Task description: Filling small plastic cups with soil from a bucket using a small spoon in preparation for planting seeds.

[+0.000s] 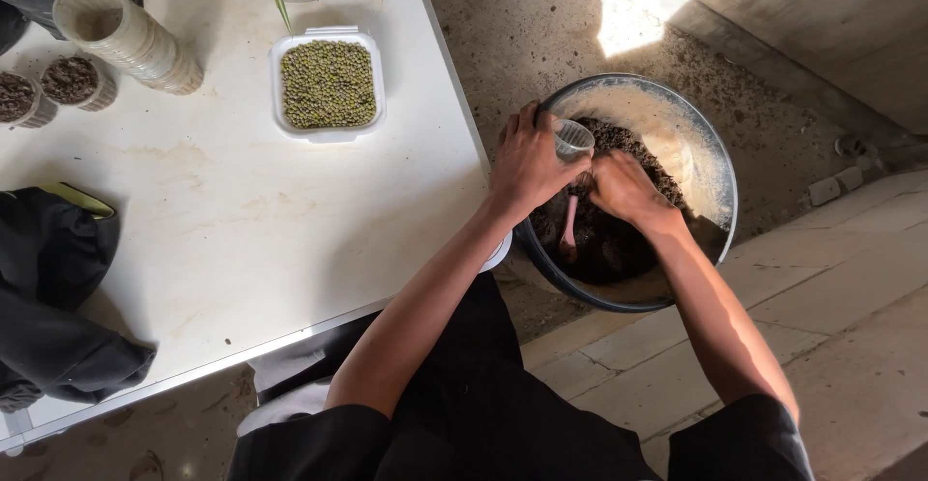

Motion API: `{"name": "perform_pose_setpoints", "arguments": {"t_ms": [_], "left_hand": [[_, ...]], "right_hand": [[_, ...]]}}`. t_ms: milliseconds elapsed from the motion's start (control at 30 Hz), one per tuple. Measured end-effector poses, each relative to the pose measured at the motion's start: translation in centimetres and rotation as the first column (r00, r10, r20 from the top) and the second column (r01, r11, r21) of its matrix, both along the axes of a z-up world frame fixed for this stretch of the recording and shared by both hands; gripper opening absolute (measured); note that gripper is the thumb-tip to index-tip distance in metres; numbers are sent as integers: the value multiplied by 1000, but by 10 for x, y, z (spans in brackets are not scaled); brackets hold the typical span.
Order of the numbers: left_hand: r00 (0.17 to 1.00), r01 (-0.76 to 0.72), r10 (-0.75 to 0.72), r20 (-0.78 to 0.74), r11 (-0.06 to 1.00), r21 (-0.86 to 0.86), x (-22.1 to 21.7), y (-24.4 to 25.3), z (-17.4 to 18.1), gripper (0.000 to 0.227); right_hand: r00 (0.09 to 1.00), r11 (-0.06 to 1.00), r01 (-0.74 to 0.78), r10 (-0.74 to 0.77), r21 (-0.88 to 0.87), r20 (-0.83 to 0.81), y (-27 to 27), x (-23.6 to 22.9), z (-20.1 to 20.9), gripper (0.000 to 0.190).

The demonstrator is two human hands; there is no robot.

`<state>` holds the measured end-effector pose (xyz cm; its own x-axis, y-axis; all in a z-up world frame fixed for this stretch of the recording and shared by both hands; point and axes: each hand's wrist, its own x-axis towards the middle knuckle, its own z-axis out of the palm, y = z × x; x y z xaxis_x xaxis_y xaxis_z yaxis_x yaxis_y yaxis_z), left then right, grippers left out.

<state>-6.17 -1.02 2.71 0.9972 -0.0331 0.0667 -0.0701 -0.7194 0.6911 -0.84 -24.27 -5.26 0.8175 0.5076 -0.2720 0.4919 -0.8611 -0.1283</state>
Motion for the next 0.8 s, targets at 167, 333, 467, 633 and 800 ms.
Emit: {"name": "perform_pose_setpoints", "arguments": {"t_ms": [167,333,467,633,800], "left_hand": [[1000,-14,15,18,1000,-25,-2,1,4,82],[1000,-16,16,13,1000,-27,3,-5,-2,89],[999,-42,43,6,998,-40,2,-6,-4,93],[999,-11,12,38,999,-38,-7,0,8,85],[999,-32,33,23,999,-34,-3,-3,-6,82]], "right_hand": [[996,979,68,-76,192,35,51,-37,104,18],[877,975,214,-216,55,428,1,9,30,25],[953,972,173,-205,157,224,7,1,8,13],[986,991,133,-133,8,106,31,-28,38,21],[958,986,148,-125,73,-259,73,-68,141,25]]}}
